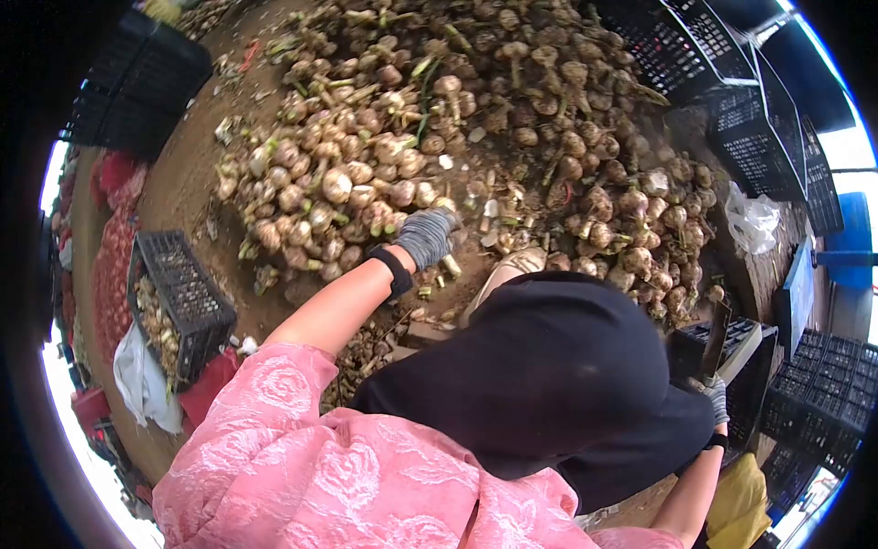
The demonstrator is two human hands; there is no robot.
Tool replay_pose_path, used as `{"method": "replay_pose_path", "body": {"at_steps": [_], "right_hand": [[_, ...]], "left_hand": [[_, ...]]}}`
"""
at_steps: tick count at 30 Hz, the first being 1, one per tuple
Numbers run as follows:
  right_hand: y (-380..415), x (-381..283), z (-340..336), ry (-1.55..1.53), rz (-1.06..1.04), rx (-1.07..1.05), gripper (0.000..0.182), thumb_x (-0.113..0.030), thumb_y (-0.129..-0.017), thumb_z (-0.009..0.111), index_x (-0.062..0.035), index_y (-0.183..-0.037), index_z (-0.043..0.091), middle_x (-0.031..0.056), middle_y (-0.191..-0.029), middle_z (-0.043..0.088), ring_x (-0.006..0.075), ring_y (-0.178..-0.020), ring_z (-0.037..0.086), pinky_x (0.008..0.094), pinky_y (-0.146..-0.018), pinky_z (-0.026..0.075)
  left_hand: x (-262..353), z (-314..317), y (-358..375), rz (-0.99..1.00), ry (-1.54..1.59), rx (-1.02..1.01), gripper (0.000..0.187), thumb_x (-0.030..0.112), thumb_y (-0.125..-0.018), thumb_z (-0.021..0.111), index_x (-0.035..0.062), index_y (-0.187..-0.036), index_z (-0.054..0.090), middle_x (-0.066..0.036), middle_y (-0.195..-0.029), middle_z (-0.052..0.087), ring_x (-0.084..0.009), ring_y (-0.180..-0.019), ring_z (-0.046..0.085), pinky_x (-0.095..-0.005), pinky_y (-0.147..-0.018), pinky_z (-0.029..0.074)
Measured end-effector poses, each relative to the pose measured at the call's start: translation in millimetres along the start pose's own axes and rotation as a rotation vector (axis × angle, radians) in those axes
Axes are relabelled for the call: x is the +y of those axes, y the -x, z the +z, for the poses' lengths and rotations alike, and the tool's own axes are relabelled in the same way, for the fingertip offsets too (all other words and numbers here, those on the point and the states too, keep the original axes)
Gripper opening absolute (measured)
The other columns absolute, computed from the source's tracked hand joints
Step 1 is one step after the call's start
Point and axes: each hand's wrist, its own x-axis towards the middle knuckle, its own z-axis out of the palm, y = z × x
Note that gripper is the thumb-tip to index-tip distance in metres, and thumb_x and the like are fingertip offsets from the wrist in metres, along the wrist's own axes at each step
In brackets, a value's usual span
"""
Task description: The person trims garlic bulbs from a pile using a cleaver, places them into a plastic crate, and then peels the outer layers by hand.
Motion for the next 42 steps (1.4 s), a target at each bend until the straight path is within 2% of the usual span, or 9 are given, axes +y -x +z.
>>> {"method": "replay_pose_path", "body": {"at_steps": [15,17,23,27,30,32,35,40,42], "right_hand": [[-17.0,-102.4,-3.2,0.020,0.134,0.056,0.017,-0.009,-0.065,0.066,-0.0033,-0.078,0.057,-0.0003,-0.060,0.053,0.0099,-0.055,0.045,0.0271,-0.053,0.042],[-41.8,-119.3,-6.4,0.098,-0.008,0.093,0.021,-0.009,-0.064,0.066,-0.0020,-0.082,0.058,0.0028,-0.060,0.055,0.0108,-0.055,0.047,0.0289,-0.054,0.043],[-135.5,-183.5,59.2,0.042,-0.202,0.033,0.025,-0.013,-0.064,0.068,-0.0028,-0.084,0.058,0.0079,-0.059,0.052,0.0177,-0.053,0.048,0.0313,-0.054,0.044],[-168.4,-236.7,126.7,-0.106,-0.329,0.142,0.028,-0.015,-0.063,0.070,-0.0034,-0.086,0.058,0.0077,-0.062,0.053,0.0164,-0.055,0.049,0.0302,-0.056,0.045],[-173.6,-268.0,164.5,-0.126,-0.366,0.144,0.034,-0.020,-0.064,0.070,-0.0041,-0.092,0.059,0.0115,-0.068,0.059,0.0246,-0.061,0.058,0.0327,-0.061,0.048],[-165.2,-294.5,182.8,-0.065,-0.390,0.022,0.038,-0.021,-0.063,0.069,-0.0052,-0.096,0.060,0.0154,-0.079,0.062,0.0329,-0.074,0.061,0.0376,-0.066,0.049],[-151.4,-306.7,217.8,0.136,-0.621,-0.119,0.031,-0.018,-0.064,0.066,-0.0096,-0.094,0.060,0.0127,-0.084,0.061,0.0299,-0.077,0.060,0.0382,-0.068,0.049],[-121.8,-314.3,252.7,0.314,-0.706,-0.332,0.023,-0.020,-0.065,0.063,-0.0098,-0.086,0.058,0.0089,-0.078,0.059,0.0284,-0.073,0.059,0.0393,-0.064,0.048],[-115.4,-318.6,256.2,0.338,-0.690,-0.378,0.023,-0.020,-0.065,0.063,-0.0099,-0.085,0.058,0.0089,-0.078,0.059,0.0284,-0.072,0.059,0.0394,-0.064,0.047]], "left_hand": [[76.6,-7.4,-226.5,-0.194,0.489,0.015,0.066,0.024,-0.074,0.069,0.0001,-0.128,0.039,-0.022,-0.121,0.050,-0.0294,-0.114,0.048,-0.0355,-0.093,0.039],[85.1,13.2,-260.4,-0.295,0.710,-0.181,0.075,0.036,-0.071,0.071,-0.0025,-0.126,0.038,-0.025,-0.115,0.052,-0.0321,-0.110,0.050,-0.0352,-0.092,0.040],[131.8,54.3,-286.7,-0.632,0.447,0.189,0.091,0.043,-0.060,0.076,-0.0062,-0.124,0.035,-0.026,-0.118,0.050,-0.0331,-0.109,0.051,-0.0370,-0.089,0.043],[120.8,24.8,-275.7,-0.621,0.459,-0.045,0.084,0.041,-0.063,0.076,-0.0052,-0.122,0.037,-0.022,-0.116,0.053,-0.0301,-0.105,0.054,-0.0343,-0.088,0.044],[96.3,52.5,-243.0,-0.147,1.180,0.115,0.064,0.036,-0.074,0.068,-0.0019,-0.118,0.041,-0.010,-0.108,0.056,-0.0222,-0.092,0.059,-0.0317,-0.083,0.047],[86.3,44.9,-196.4,-0.185,1.336,-0.040,0.060,0.039,-0.078,0.062,0.0009,-0.119,0.041,-0.009,-0.110,0.056,-0.0217,-0.095,0.057,-0.0330,-0.085,0.046],[56.0,41.2,-150.2,0.567,0.032,0.336,0.032,0.020,-0.080,0.062,0.0103,-0.110,0.055,-0.004,-0.103,0.060,-0.0176,-0.096,0.057,-0.0335,-0.083,0.046],[41.2,29.2,-93.3,0.317,0.635,-0.053,0.044,0.035,-0.088,0.049,0.0079,-0.122,0.042,-0.014,-0.119,0.051,-0.0218,-0.099,0.056,-0.0345,-0.089,0.046],[28.9,39.6,-76.9,-0.168,1.523,-0.248,0.045,0.030,-0.088,0.050,0.0065,-0.125,0.038,-0.015,-0.116,0.052,-0.0220,-0.096,0.057,-0.0341,-0.086,0.048]]}}
